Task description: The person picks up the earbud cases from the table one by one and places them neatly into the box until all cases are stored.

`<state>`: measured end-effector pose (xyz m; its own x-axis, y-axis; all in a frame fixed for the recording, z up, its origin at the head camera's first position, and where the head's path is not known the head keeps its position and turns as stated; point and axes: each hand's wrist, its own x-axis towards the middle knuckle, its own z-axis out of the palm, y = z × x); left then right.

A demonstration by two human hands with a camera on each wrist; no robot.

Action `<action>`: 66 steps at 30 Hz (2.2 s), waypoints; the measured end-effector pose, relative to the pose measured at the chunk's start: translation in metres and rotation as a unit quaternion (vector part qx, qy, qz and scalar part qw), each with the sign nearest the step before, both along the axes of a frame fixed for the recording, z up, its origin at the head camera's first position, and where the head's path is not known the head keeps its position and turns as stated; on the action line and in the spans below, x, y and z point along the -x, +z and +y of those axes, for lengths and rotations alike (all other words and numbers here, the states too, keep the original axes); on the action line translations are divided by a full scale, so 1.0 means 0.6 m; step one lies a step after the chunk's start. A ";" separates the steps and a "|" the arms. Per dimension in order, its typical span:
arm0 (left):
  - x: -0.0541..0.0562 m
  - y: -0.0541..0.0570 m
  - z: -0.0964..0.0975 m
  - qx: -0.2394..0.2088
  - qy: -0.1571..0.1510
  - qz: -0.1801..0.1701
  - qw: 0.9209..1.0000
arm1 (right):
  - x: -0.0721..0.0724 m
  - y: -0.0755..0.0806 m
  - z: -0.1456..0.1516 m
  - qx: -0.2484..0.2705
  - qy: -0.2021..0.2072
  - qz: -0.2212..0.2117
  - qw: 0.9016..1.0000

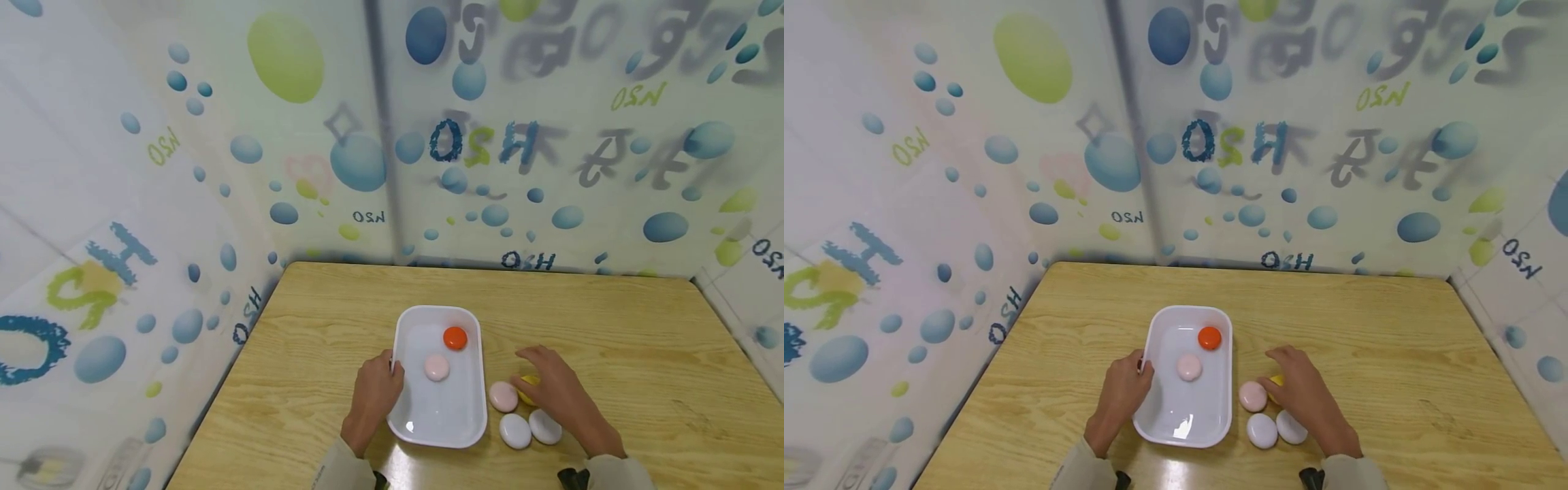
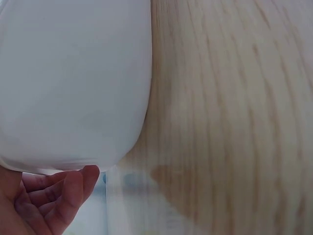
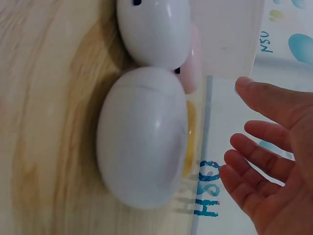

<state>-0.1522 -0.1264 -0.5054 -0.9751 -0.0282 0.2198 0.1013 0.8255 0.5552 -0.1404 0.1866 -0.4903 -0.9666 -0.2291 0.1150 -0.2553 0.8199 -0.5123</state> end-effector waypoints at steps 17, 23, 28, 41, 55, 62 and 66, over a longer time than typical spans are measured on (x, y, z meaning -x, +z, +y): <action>0.000 0.000 -0.003 -0.008 -0.003 -0.013 1.000 | -0.005 -0.021 0.022 -0.022 0.024 -0.042 0.999; 0.000 -0.001 -0.002 -0.008 -0.003 -0.009 1.000 | -0.006 -0.028 0.023 -0.013 0.018 -0.052 0.998; 0.000 0.000 -0.001 -0.009 -0.004 -0.005 1.000 | -0.009 -0.029 0.026 -0.013 0.012 -0.050 0.999; 0.000 0.004 0.001 -0.012 -0.003 -0.014 1.000 | -0.014 -0.037 0.026 -0.006 0.009 -0.046 0.999; -0.002 0.002 -0.001 -0.005 -0.004 -0.004 1.000 | -0.013 -0.042 0.023 -0.007 0.011 -0.039 0.999; -0.001 0.003 0.001 -0.007 -0.004 -0.003 1.000 | -0.015 -0.039 0.026 0.010 0.004 -0.034 0.999; 0.001 0.004 0.001 -0.005 -0.004 -0.001 1.000 | -0.012 -0.031 0.025 0.026 -0.002 -0.043 0.999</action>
<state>-0.1527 -0.1258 -0.5032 -0.9758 -0.0215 0.2177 0.1075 0.8194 0.5631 -0.1330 0.2018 -0.5089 -0.9743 -0.2214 0.0427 -0.2052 0.7922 -0.5747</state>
